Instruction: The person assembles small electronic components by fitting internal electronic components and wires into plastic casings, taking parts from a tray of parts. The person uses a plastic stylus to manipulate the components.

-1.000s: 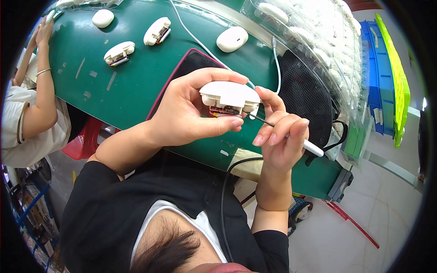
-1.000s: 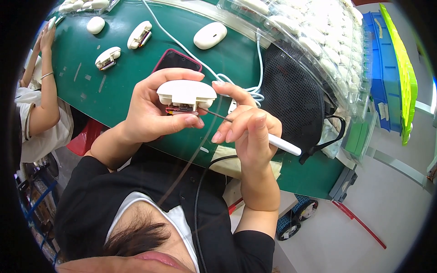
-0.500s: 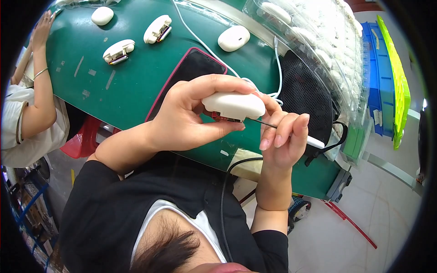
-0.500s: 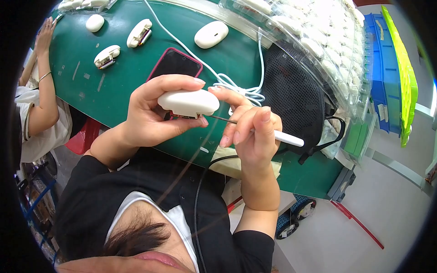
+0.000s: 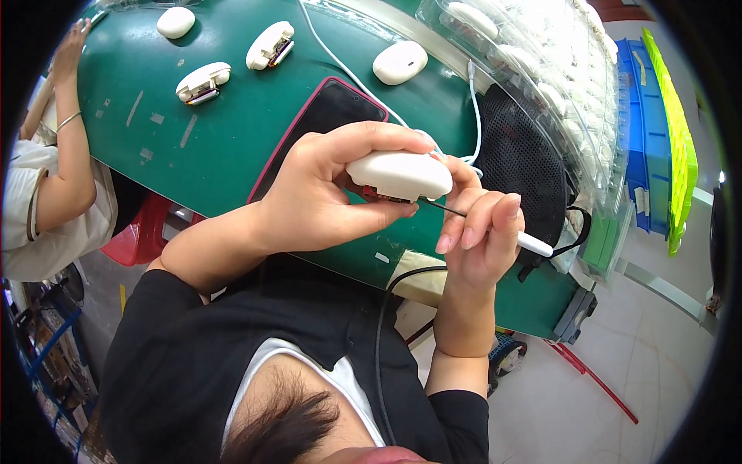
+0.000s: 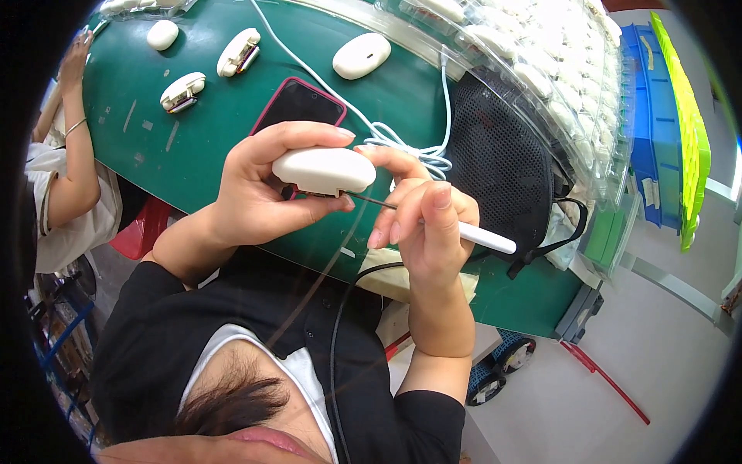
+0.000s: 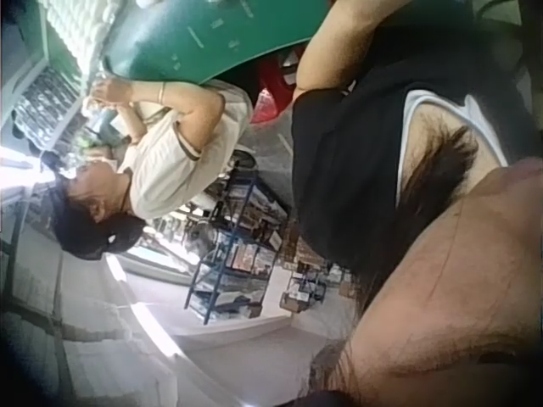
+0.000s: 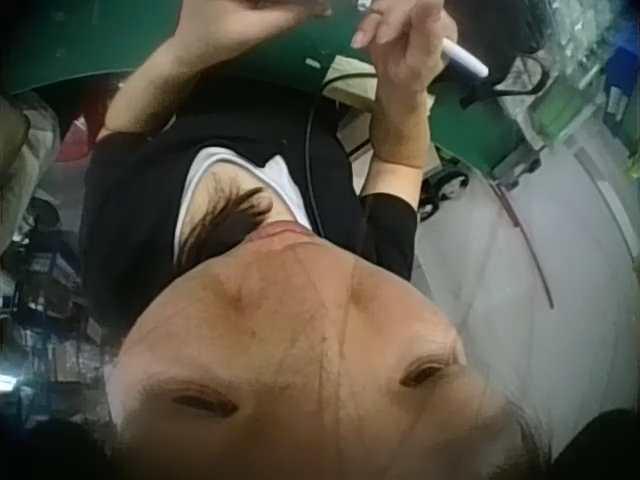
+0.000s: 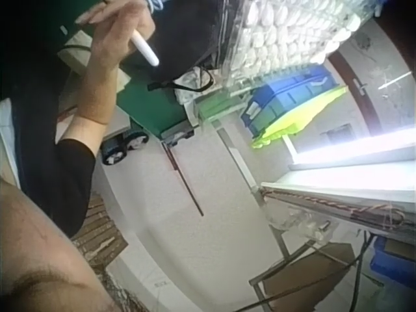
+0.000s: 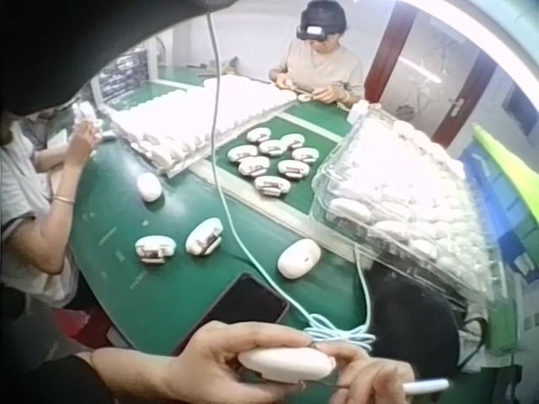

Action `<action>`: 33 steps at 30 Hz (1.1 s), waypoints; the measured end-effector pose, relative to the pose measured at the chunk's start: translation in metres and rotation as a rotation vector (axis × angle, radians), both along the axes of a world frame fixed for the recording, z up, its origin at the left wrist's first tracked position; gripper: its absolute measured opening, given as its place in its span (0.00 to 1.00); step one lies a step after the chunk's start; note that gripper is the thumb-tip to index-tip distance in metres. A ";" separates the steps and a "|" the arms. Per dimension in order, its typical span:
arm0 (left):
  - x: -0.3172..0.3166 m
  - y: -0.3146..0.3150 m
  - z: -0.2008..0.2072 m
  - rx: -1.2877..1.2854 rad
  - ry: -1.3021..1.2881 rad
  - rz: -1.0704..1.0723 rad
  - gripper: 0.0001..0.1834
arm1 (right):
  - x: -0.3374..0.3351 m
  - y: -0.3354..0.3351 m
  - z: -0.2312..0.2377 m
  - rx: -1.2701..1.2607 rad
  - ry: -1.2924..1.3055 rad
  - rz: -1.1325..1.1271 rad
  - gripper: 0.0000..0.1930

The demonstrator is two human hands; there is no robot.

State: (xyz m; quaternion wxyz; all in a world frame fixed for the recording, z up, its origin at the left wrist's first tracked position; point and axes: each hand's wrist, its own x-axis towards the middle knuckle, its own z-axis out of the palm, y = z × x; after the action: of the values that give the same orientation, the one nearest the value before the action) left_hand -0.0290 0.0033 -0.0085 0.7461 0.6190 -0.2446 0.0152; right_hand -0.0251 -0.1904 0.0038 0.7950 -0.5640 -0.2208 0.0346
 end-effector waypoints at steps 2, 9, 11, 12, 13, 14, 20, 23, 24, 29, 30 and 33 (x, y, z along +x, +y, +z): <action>-0.001 -0.002 -0.002 -0.037 0.066 0.012 0.29 | 0.000 0.001 -0.001 0.004 0.014 0.014 0.30; -0.004 -0.002 0.000 -0.118 0.190 -0.042 0.27 | -0.001 0.001 -0.001 0.011 0.043 0.037 0.29; -0.003 -0.001 -0.004 -0.079 0.086 -0.105 0.28 | -0.002 0.001 -0.001 0.036 0.077 0.034 0.28; -0.002 -0.001 -0.003 -0.080 0.085 -0.105 0.28 | -0.002 0.001 -0.001 0.035 0.077 0.034 0.28; -0.002 -0.001 -0.003 -0.082 0.081 -0.101 0.28 | -0.002 0.002 -0.001 0.045 0.086 0.034 0.28; -0.002 0.000 -0.002 -0.084 0.076 -0.097 0.28 | -0.002 0.003 -0.001 0.054 0.095 0.034 0.28; -0.002 -0.002 -0.002 -0.092 0.101 -0.081 0.28 | -0.002 0.005 -0.001 -0.008 0.080 0.042 0.29; -0.002 -0.002 -0.002 -0.088 0.090 -0.069 0.27 | -0.002 0.006 0.000 -0.009 0.090 0.030 0.29; -0.002 -0.002 -0.002 -0.088 0.091 -0.067 0.27 | -0.002 0.006 0.000 -0.009 0.091 0.031 0.29; -0.003 -0.001 -0.001 -0.106 0.148 -0.095 0.27 | -0.003 0.008 0.000 -0.020 0.099 0.013 0.28; -0.002 -0.001 -0.001 -0.105 0.149 -0.094 0.27 | -0.003 0.006 -0.001 -0.019 0.099 0.015 0.28; -0.001 -0.002 -0.001 -0.104 0.135 -0.084 0.27 | -0.002 0.002 -0.002 0.063 0.145 0.049 0.28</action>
State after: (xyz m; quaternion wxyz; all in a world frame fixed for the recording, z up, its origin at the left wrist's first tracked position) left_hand -0.0304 0.0008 -0.0098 0.7922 0.5682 -0.2183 -0.0451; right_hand -0.0275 -0.1881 0.0014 0.8251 -0.5293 -0.1773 0.0878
